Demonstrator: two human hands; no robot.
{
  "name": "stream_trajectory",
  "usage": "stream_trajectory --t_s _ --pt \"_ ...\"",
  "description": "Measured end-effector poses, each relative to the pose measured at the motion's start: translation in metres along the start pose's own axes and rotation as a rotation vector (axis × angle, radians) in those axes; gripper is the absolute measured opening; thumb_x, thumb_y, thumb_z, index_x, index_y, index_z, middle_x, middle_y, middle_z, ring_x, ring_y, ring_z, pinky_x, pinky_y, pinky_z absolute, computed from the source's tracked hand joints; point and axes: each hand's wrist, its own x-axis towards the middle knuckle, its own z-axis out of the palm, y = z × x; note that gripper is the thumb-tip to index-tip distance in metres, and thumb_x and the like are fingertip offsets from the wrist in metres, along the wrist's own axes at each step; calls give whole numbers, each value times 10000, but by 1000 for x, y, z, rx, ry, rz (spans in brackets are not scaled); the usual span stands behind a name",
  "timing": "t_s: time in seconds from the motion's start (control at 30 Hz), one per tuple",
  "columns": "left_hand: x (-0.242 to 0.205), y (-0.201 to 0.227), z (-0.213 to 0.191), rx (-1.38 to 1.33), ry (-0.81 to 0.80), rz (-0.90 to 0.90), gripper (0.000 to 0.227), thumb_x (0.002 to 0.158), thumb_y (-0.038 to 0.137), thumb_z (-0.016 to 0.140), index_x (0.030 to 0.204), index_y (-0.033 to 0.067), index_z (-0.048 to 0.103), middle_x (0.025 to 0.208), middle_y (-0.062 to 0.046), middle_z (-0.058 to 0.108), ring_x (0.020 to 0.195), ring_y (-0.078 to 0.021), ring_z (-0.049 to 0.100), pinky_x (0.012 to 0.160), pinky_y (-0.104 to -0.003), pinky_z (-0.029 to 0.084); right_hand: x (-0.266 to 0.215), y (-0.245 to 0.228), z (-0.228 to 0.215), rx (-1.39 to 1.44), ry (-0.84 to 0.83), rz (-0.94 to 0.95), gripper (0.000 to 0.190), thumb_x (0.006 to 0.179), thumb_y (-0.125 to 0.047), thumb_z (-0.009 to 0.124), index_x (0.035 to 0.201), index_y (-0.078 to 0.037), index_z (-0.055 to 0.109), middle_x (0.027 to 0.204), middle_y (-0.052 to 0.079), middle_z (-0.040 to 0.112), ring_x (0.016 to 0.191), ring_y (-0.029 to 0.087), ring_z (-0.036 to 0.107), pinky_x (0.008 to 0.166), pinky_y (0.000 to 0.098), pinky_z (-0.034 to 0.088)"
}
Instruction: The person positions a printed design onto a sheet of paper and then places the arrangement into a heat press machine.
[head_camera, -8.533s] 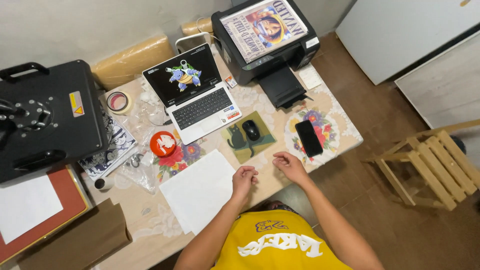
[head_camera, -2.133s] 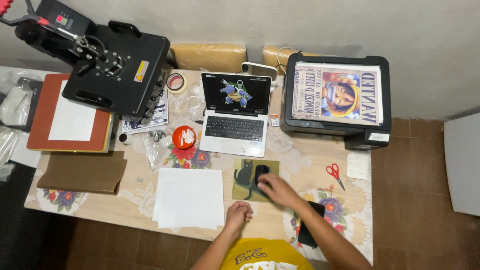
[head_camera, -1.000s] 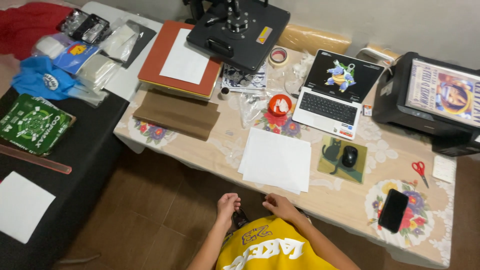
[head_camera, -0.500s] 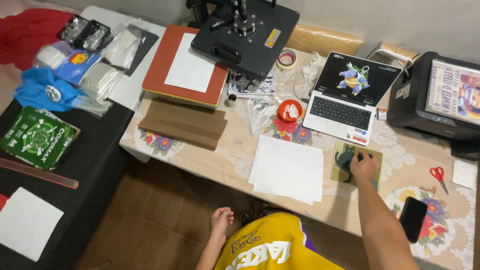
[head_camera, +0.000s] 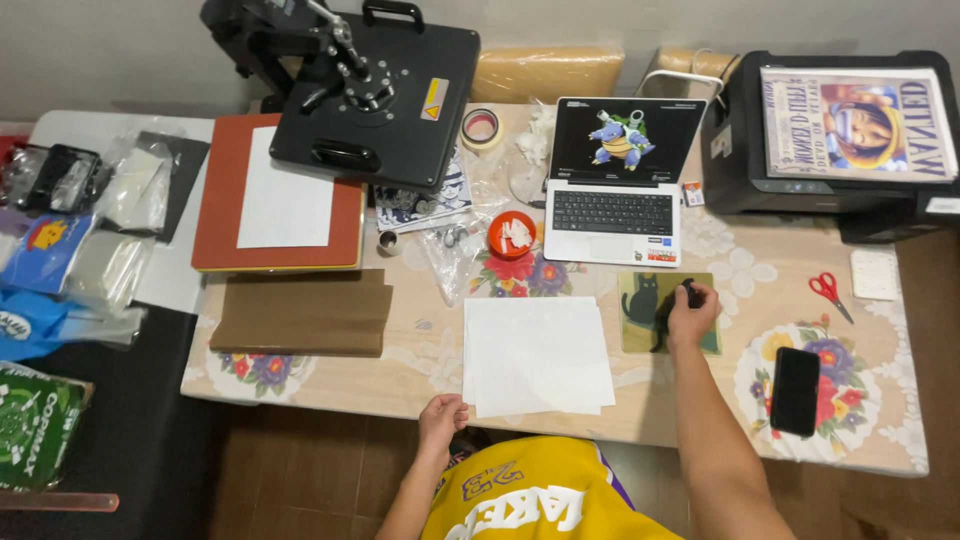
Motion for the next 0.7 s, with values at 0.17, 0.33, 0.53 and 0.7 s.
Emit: stream_trajectory --t_s 0.17,0.33,0.53,0.7 --pt "4 4 19 43 -55 -24 106 1054 97 740 1109 12 772 980 -160 799 780 -191 685 678 -293 562 -24 -33 -26 1025 -27 723 215 1129 -288 615 1300 -178 684 1484 242 682 1290 435 726 866 470 763" --pt "10 1 29 45 -100 -45 151 1039 113 755 1139 0 756 983 -171 784 758 -187 661 638 -281 534 -40 -33 -36 1022 -168 655 544 969 43 581 1485 -108 659 1592 291 584 1412 490 641 1070 492 717" --pt "11 6 27 104 -118 -38 104 1043 108 742 1097 22 762 985 -155 795 759 -176 661 651 -276 532 -43 -66 -39 674 -234 491 362 1128 -19 417 1398 -55 654 1612 295 534 1423 518 627 1030 514 744" --pt "12 5 29 103 -112 -27 98 1055 102 721 1102 25 759 983 -151 788 768 -178 656 680 -286 544 -28 -59 -34 683 -289 429 346 1108 -32 441 1390 -80 634 1490 279 653 1370 472 685 965 497 755"
